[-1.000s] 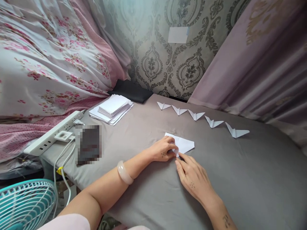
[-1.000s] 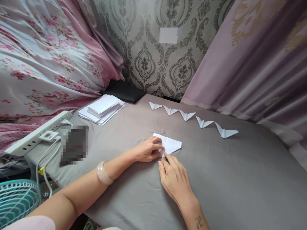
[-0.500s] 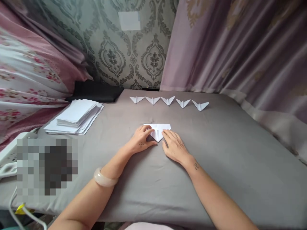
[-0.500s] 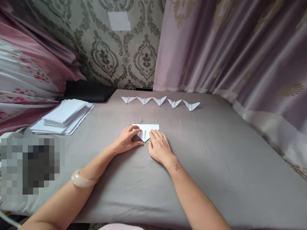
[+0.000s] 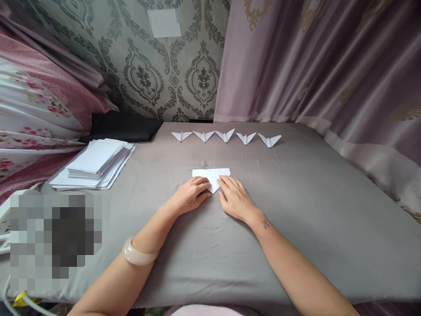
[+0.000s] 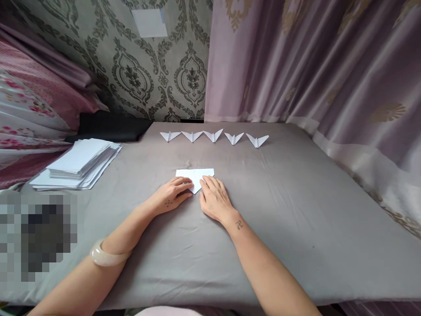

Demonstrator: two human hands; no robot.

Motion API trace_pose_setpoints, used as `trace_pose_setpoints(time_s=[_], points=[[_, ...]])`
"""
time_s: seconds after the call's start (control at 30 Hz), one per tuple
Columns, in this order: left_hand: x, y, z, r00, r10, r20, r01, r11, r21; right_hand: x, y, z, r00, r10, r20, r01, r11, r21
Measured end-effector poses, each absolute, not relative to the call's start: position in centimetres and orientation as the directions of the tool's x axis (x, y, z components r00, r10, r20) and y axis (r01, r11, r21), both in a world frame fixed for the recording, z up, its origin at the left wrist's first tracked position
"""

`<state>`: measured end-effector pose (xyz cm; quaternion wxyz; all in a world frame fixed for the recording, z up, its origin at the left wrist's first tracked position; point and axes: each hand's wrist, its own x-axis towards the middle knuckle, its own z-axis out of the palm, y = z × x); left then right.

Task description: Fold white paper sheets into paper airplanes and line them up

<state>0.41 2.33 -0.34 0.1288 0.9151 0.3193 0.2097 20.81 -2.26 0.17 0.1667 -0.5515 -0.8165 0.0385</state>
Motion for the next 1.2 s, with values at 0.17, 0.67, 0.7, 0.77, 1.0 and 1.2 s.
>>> trace_pose_setpoints(time_s=[0.17,0.67,0.7,0.77,1.0,1.2], points=[[0.5,2.7,-0.6,0.691,0.65,0.316,0.537,-0.754,0.377,20.7,-2.2,0.5,-0.35,0.912,0.213,0.881,0.398,-0.255],[0.7,2.8,0.1,0.745,0.58,0.329,0.543,-0.814,0.208,20.8,-1.7,0.2,-0.4,0.854,0.331,0.825,0.493,-0.275],[0.8,2.9,0.1,0.745,0.581,0.326,0.543,-0.813,0.209,20.7,-1.6,0.1,-0.406,0.851,0.334,0.827,0.498,-0.263],[0.8,2.9,0.1,0.744,0.588,0.317,0.543,-0.809,0.224,20.7,-1.5,0.1,-0.414,0.849,0.329,0.838,0.497,-0.227],[0.8,3.0,-0.2,0.698,0.642,0.316,0.572,-0.766,0.293,20.5,-1.2,-0.1,-0.413,0.852,0.322,0.857,0.483,-0.178],[0.9,2.6,0.2,0.682,0.672,0.29,0.594,-0.739,0.316,20.6,-1.3,-0.2,-0.414,0.848,0.332,0.836,0.498,-0.231]])
